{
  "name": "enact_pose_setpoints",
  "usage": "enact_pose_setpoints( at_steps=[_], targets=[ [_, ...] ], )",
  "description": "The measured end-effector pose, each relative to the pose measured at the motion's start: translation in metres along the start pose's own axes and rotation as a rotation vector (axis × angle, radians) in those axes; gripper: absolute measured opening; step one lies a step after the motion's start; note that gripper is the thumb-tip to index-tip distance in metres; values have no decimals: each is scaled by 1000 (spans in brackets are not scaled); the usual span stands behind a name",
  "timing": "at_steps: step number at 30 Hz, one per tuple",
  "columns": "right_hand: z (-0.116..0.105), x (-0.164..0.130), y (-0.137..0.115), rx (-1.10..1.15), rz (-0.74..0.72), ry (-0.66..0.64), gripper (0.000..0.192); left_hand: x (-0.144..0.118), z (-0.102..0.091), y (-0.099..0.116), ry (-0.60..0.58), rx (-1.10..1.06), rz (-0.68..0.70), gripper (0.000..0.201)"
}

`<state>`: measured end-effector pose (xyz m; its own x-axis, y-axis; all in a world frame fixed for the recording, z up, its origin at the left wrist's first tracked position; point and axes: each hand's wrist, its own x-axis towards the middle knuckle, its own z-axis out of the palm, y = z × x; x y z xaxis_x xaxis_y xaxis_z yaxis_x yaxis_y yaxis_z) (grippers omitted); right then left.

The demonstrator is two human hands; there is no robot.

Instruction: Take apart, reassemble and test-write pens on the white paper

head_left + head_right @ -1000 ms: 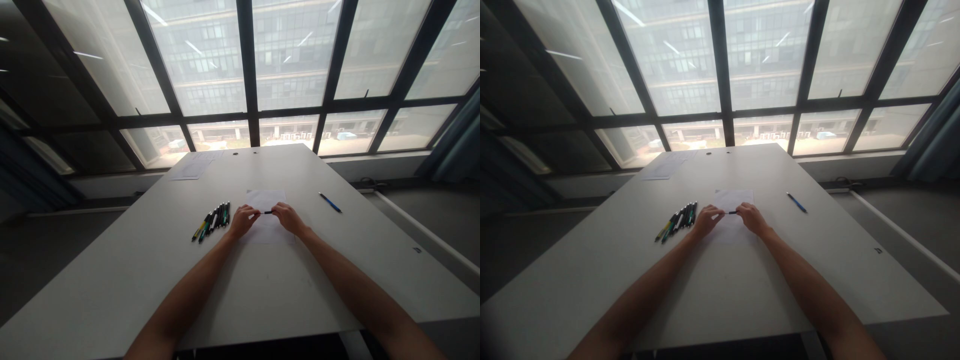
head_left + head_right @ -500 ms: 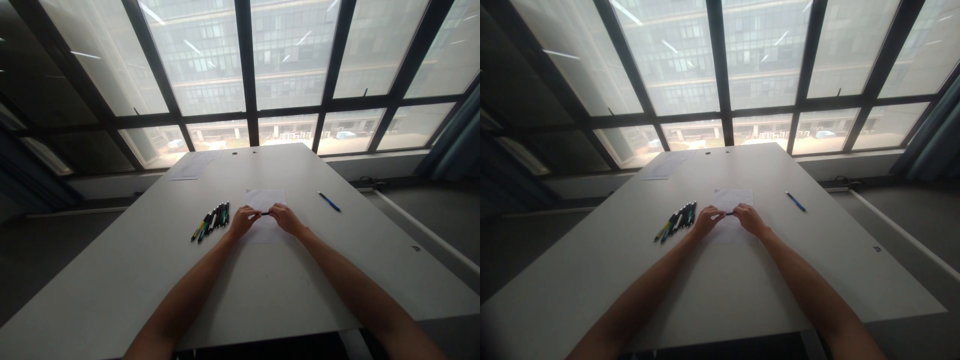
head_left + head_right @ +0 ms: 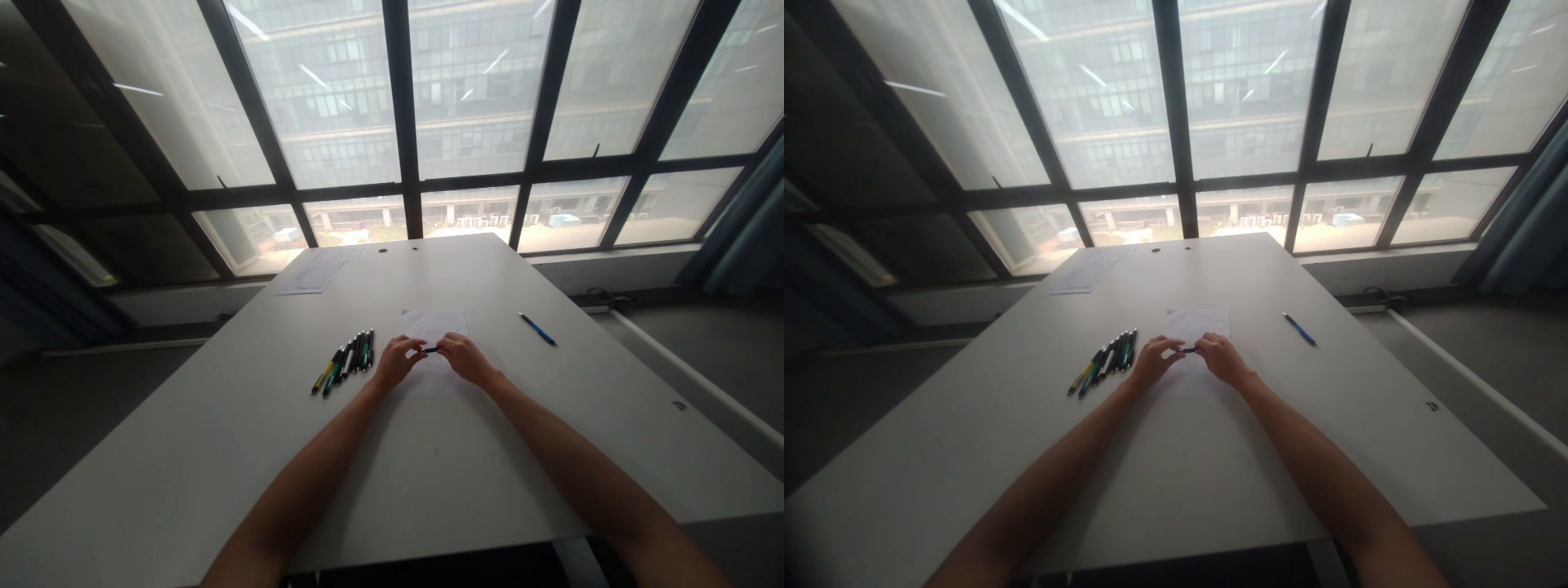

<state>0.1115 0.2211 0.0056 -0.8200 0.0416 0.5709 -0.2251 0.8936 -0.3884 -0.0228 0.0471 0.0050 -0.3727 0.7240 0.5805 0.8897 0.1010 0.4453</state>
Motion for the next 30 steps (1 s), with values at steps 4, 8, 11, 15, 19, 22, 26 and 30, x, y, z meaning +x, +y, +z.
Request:
enact_pose_setpoints(
  at_steps=[4, 8, 11, 15, 19, 22, 26, 30],
  targets=[
    [0, 0, -1, -9, -5, 0, 10, -1, 1, -2, 11, -36, -17, 25],
    [0, 0, 0, -13, -11, 4, 11, -2, 3, -7, 12, -35, -72, 18],
    [0, 0, 0, -11, -13, 2, 11, -3, 4, -10, -12, -9, -82, 18],
    [0, 0, -1, -5, -16, 0, 10, -3, 4, -10, -7, -37, -74, 15],
    [1, 1, -2, 6, -6, 5, 11, -4, 4, -8, 15, -58, -70, 14],
    [1, 0, -3, 22, -6, 8, 11, -4, 3, -8, 26, -57, -63, 14],
    [0, 0, -3, 48, -2, -2, 13, -3, 3, -7, 25, -51, -52, 13],
    [-2, -1, -3, 91, 2, -25, 15, -3, 1, -5, 28, -64, -53, 12]
  ],
)
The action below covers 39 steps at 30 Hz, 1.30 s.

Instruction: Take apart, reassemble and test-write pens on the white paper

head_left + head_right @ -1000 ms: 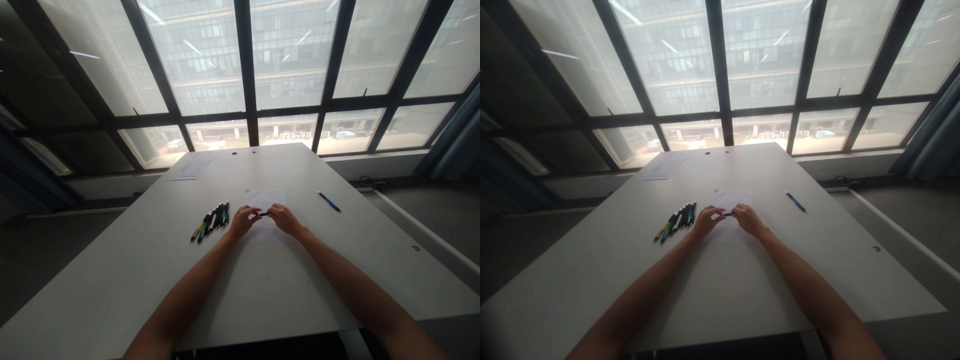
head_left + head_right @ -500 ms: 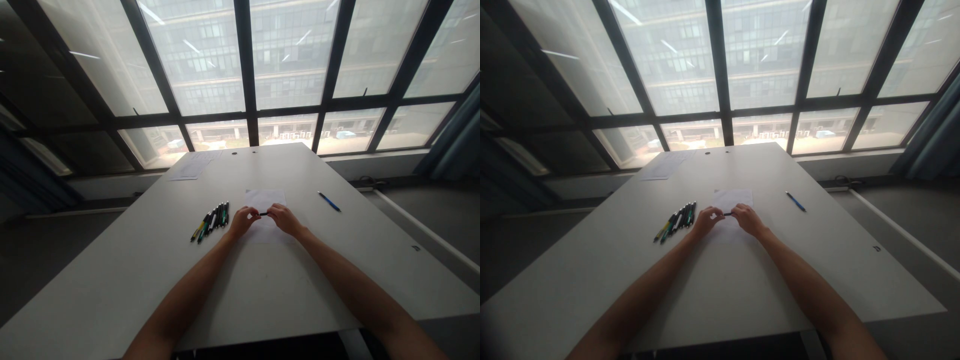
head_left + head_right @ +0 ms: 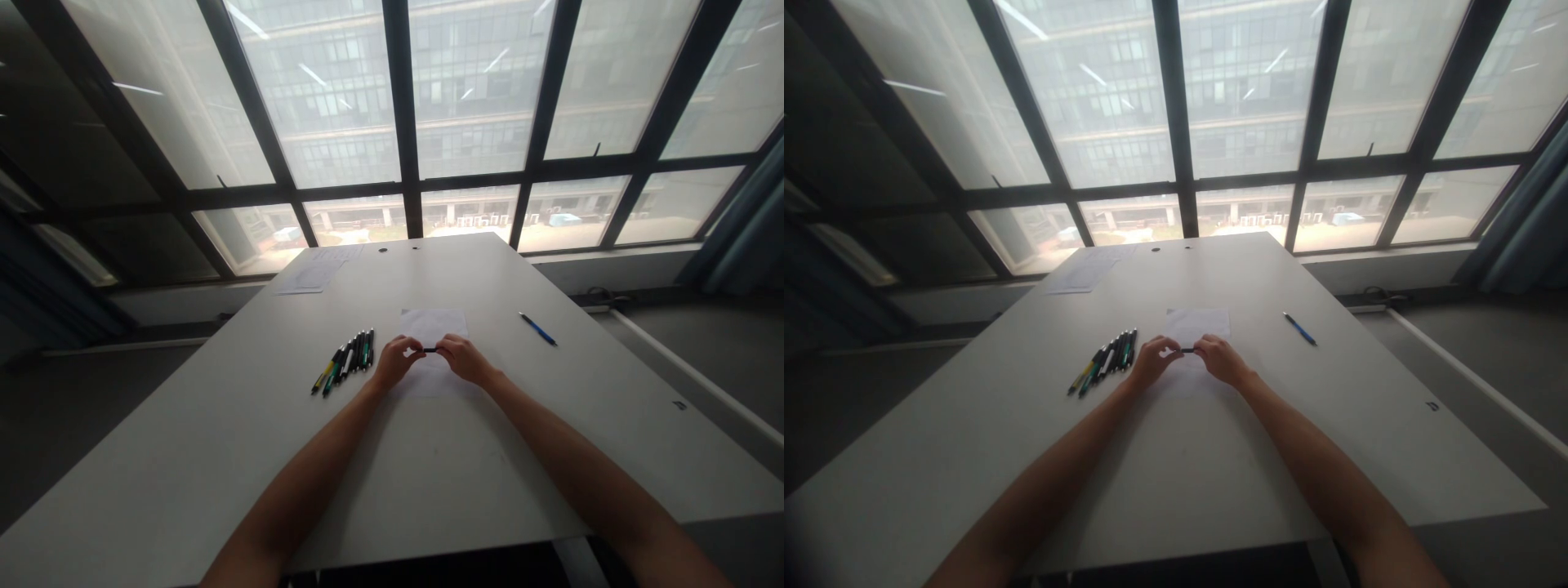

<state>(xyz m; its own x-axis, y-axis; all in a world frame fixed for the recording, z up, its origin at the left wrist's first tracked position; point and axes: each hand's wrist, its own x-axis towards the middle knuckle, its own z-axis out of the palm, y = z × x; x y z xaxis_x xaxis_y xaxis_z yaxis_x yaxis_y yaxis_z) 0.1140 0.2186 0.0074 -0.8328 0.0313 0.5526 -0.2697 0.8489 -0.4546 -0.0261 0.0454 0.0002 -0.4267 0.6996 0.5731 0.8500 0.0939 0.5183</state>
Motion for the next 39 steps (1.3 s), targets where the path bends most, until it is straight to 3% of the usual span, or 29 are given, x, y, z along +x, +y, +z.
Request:
enact_pose_setpoints(
  at_steps=[12, 31, 39],
  targets=[
    [-3, 0, 0, 35, 24, -7, 5, -1, 1, -1, 38, -3, 20, 11],
    [0, -1, 5, 68, 20, 0, 15, 2, -2, 10, 41, -101, 25, 12],
    [2, -2, 8, 90, 26, -5, 5, 2, -1, 2, 26, -51, -12, 13]
  ],
)
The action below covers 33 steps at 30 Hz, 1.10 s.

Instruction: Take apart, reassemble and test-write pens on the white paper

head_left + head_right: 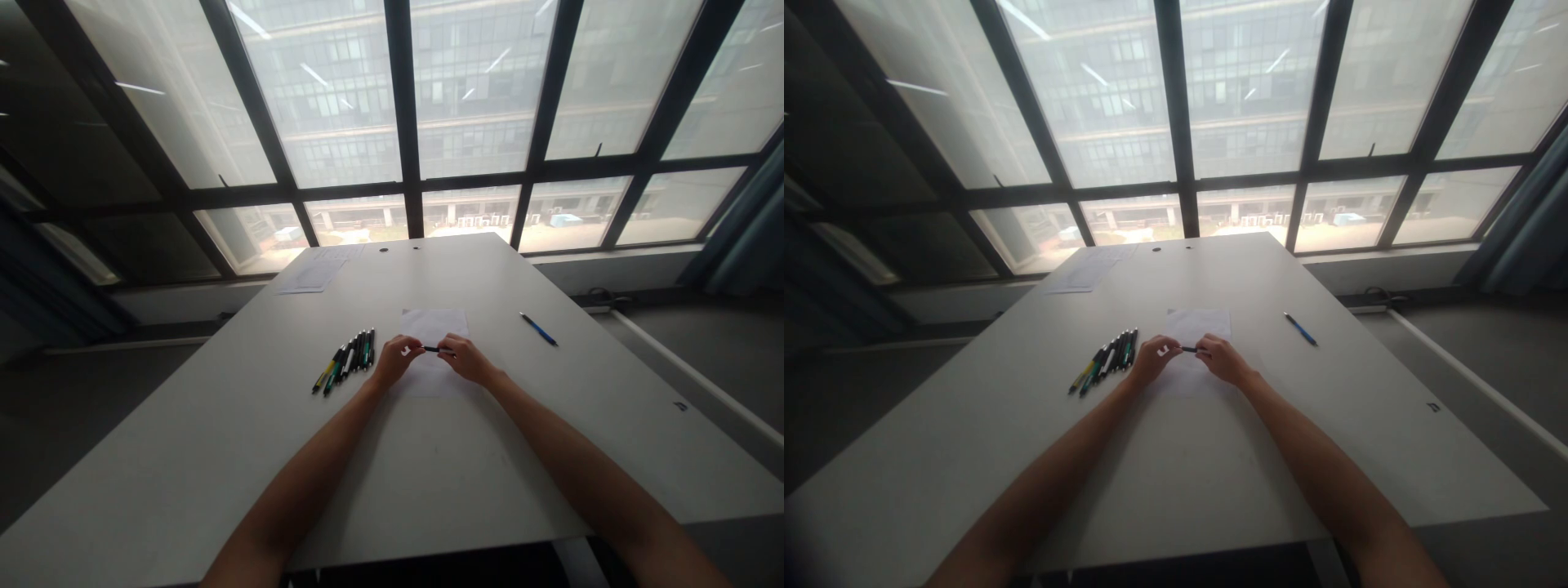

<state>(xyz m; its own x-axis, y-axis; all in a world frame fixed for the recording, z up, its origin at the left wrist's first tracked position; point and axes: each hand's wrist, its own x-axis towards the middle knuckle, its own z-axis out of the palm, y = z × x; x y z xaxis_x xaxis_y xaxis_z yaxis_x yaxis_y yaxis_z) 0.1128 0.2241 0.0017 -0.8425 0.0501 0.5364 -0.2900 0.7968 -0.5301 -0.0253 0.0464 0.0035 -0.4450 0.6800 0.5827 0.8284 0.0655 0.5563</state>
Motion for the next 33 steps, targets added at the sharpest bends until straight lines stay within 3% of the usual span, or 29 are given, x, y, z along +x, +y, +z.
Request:
enact_pose_setpoints(
  at_steps=[6, 9, 11, 28, 33],
  targets=[
    [1, 1, -1, -6, -5, -5, 7, 0, 0, -1, -44, -10, 12, 26],
    [0, 0, -1, -5, -4, -5, 7, 0, 0, -2, -49, 90, -9, 18],
    [0, 0, -2, -11, -2, -10, 7, 1, 0, -2, -82, 129, 5, 25],
    [-2, 0, -2, -116, 52, -21, 9, 0, -1, -4, -81, 26, 13, 14],
    [-2, -1, -4, -133, 49, -35, 9, 1, 1, -9, -133, 60, -21, 29]
  ],
)
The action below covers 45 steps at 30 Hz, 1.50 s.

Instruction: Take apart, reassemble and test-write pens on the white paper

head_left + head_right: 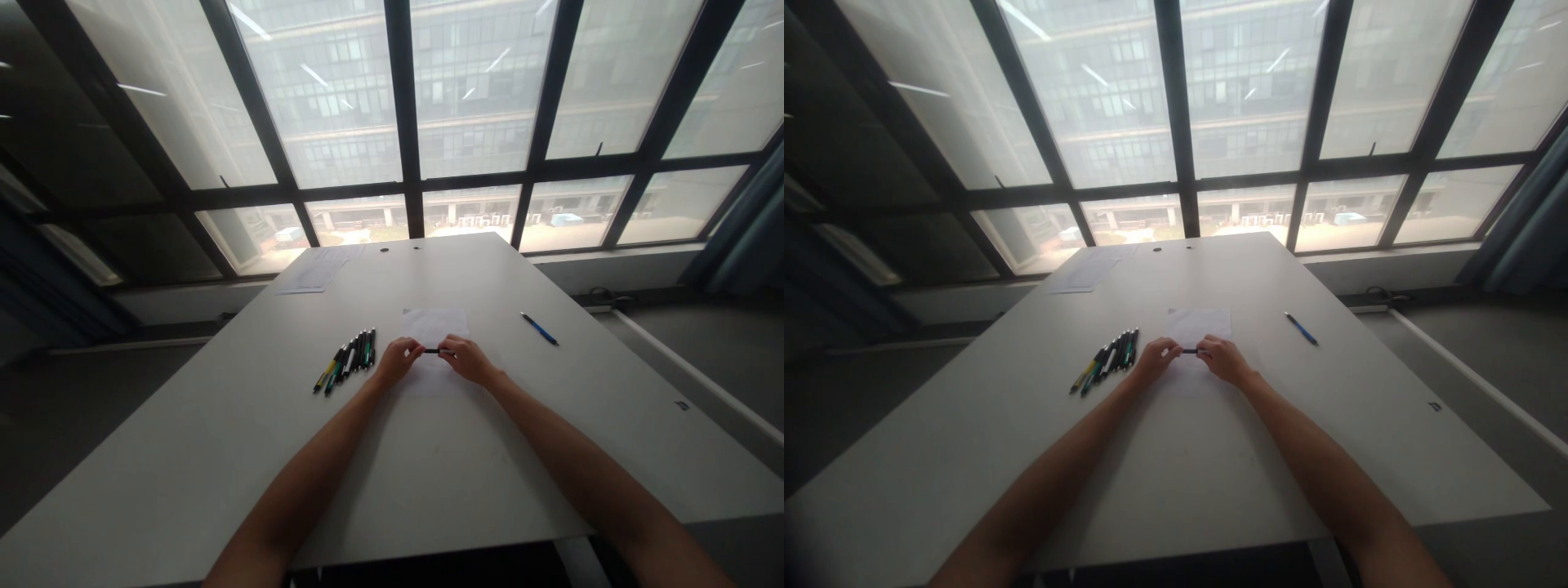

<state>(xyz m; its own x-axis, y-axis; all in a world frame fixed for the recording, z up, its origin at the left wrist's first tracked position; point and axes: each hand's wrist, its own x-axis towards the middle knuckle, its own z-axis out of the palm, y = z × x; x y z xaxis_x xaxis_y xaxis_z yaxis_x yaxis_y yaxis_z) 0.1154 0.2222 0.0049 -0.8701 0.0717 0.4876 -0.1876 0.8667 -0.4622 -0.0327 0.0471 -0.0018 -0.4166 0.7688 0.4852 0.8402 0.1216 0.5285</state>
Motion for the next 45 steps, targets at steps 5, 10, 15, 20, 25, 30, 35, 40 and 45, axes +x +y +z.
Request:
enact_pose_setpoints(
  at_steps=[5, 10, 15, 20, 25, 30, 35, 40, 45],
  targets=[
    [0, 0, 1, -29, 8, -8, 9, -1, -1, 3, 27, -39, 17, 19],
    [1, -1, 3, -47, 2, -3, 9, -1, -1, 4, 57, -52, -18, 18],
    [2, -1, 4, -47, -1, 2, 9, 0, 2, -1, 16, 8, -38, 26],
    [0, -1, 3, -66, 70, 54, 25, -1, 2, -2, 47, -38, -62, 24],
    [-2, -1, 3, -142, 78, 84, 9, -1, 1, -1, 93, -75, -63, 20],
    [-1, 0, 5, -147, 39, 78, 12, -1, 0, 3, 123, -93, -49, 15],
    [0, -1, 7, -130, 32, 79, 13, -1, 0, 5, 146, -115, -53, 19],
    [0, -1, 7, -122, 16, 94, 11, -1, 1, 4, 118, -92, -46, 19],
    [-2, 0, 6, -127, 12, 90, 10, -1, 1, 3, 78, -34, -36, 23]
  ],
)
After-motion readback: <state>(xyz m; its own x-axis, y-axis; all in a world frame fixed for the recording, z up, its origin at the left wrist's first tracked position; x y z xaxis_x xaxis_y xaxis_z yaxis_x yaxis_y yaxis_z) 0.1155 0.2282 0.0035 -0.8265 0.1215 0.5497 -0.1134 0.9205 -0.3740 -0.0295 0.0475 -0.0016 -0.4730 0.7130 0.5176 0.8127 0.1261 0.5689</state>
